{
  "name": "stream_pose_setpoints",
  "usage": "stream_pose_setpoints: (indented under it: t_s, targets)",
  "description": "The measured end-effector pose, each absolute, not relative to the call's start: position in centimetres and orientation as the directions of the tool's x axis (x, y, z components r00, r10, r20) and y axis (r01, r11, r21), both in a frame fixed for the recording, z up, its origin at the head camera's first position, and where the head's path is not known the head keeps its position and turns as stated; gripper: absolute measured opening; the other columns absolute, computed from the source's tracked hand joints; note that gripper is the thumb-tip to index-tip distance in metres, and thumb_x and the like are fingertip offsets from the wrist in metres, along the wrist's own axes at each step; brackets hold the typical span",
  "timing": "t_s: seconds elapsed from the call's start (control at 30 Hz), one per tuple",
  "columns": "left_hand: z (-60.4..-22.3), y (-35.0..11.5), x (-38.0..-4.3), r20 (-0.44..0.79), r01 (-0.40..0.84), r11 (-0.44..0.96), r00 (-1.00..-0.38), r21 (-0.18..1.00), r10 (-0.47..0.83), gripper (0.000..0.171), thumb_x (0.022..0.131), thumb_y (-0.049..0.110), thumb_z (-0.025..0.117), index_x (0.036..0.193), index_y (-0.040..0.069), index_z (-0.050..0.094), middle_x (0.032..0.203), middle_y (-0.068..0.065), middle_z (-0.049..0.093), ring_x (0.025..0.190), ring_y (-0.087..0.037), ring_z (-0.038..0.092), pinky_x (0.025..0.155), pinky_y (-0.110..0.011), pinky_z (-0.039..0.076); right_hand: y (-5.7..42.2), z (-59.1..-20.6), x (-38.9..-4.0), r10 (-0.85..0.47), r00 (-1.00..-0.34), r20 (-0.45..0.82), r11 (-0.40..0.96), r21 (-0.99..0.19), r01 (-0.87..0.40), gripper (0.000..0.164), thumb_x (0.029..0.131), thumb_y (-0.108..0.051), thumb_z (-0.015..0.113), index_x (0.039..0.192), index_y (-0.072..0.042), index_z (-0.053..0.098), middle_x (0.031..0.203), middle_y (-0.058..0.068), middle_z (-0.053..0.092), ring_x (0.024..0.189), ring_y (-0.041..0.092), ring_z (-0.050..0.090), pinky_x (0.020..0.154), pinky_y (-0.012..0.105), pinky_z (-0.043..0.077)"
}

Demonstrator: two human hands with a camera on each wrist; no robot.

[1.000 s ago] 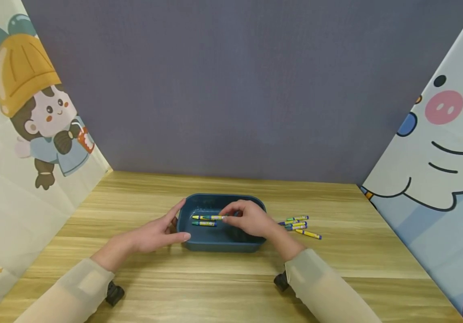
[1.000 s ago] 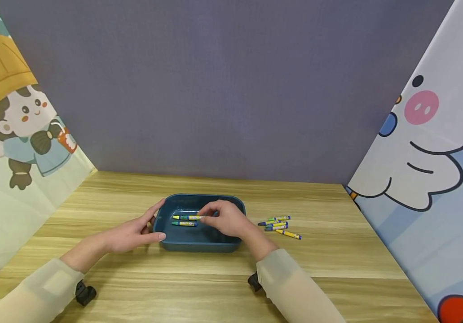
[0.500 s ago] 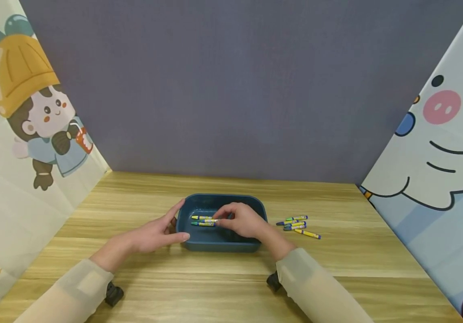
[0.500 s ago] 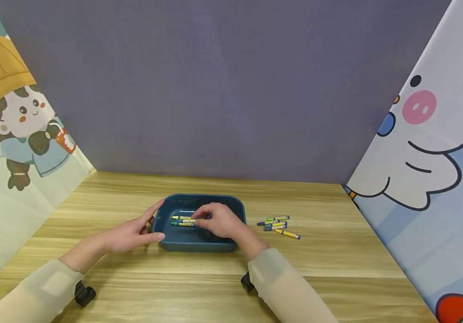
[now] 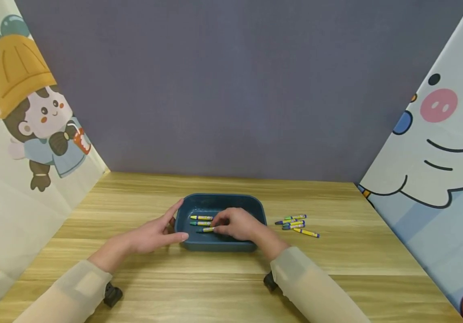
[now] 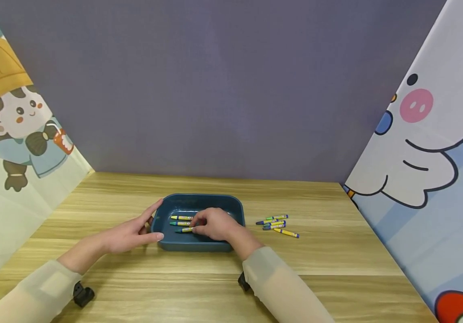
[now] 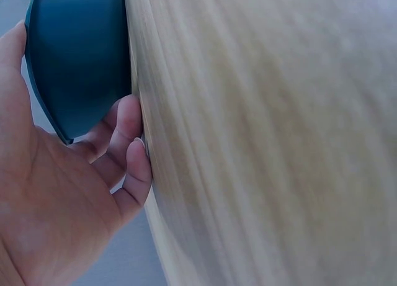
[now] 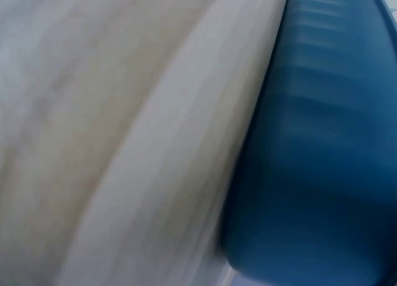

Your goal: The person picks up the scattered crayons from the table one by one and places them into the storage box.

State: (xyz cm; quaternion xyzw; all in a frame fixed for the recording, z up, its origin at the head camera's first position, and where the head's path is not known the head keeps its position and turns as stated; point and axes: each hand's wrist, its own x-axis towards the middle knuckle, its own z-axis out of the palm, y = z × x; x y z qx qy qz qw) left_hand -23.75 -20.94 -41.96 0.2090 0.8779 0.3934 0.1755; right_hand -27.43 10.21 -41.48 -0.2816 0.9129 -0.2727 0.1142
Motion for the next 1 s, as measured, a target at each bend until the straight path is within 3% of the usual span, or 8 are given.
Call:
stream_pose_setpoints:
  t_s: [0.37, 0.6, 1.0]
  targets:
    - [-42.0, -20.9, -23.7, -0.149, 0.227, 0.608, -0.851, 0.761, 0.504, 0.106, 0.106, 0.050, 0.072, 0.178, 0.033, -0.004, 0.119, -0.011, 0.061, 0.088, -0.023, 0.062, 0.071, -0.034, 0.055, 9.5, -40.9, -27.2, -0.590, -0.807, -0.032, 0.709, -0.499, -0.498, 0.013, 0.104, -0.020, 0.077, 0.114, -0.025, 0.084, 0.105, -0.005, 0.071, 0.088, 0.010, 0.058, 0.081, 0.034, 0.051]
    - [-41.9, -20.8, -23.6, -0.150, 0.229, 0.611, -0.850, 0.758, 0.504, 0.106, 0.106, 0.051, 0.071, 0.178, 0.035, -0.005, 0.119, -0.011, 0.061, 0.083, -0.024, 0.061, 0.067, -0.035, 0.054, 8.8, -41.3, -27.1, -0.569, -0.820, -0.059, 0.702, -0.554, -0.448, 0.013, 0.104, -0.016, 0.077, 0.113, -0.022, 0.084, 0.098, -0.008, 0.075, 0.085, 0.008, 0.062, 0.083, 0.034, 0.054]
    - [-41.8, -20.9, -23.6, -0.143, 0.230, 0.610, -0.855, 0.758, 0.499, 0.106, 0.106, 0.050, 0.072, 0.178, 0.035, -0.005, 0.118, -0.010, 0.061, 0.086, -0.023, 0.061, 0.069, -0.034, 0.054, 8.6, -41.4, -27.1, -0.527, -0.850, -0.012, 0.708, -0.559, -0.432, 0.011, 0.102, -0.016, 0.077, 0.111, -0.020, 0.083, 0.101, -0.005, 0.078, 0.089, 0.009, 0.066, 0.086, 0.036, 0.056]
